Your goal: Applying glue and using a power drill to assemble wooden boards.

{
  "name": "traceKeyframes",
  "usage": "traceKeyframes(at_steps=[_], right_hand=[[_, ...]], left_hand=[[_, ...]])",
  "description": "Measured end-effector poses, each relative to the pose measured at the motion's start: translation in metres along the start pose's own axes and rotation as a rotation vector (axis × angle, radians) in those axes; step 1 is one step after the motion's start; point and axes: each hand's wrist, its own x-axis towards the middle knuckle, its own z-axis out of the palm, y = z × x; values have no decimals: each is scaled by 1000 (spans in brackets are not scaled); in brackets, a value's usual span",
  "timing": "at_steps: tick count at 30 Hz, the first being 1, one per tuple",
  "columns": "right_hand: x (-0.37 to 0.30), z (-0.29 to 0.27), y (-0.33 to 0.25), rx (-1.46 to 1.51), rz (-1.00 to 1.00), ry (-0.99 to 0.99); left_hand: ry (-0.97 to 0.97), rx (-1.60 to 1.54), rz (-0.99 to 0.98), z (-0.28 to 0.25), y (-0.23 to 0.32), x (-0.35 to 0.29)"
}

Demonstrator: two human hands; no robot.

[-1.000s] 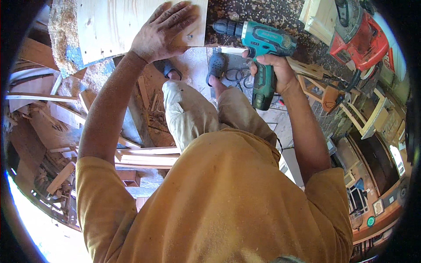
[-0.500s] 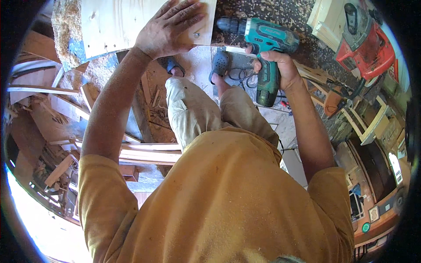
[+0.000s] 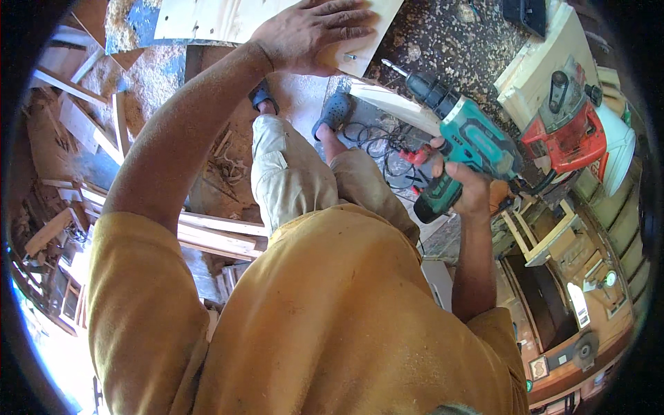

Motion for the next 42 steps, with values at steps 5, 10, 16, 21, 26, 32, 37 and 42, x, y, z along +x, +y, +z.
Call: traceKeyframes(at_steps=[5,10,16,21,26,32,37,42], right_hand=[[-5,38,-24,-250,-17,92],[-1,31,-22,-346,67,121],[5,35,-22,-398,76,102],[8,47,-36,-496,8,33],[7,57,-61,-1026,-35,-15],[14,54,-76,-977,91,-102],[10,81,-84,-861,234,-25],[6,69,-77,-1072,98,-51]], left_hand=[[9,-365,-113,-5,2,4],[-312,-505,-228,-33,-1,20],[-265,-518,-241,-31,-1,16],[-265,-532,-246,-30,-1,17],[-355,-330,-202,-33,2,13],[-825,-431,-381,-51,-3,45],[-871,-453,-325,-57,-10,46],[-557,-396,-295,-32,-2,25]])
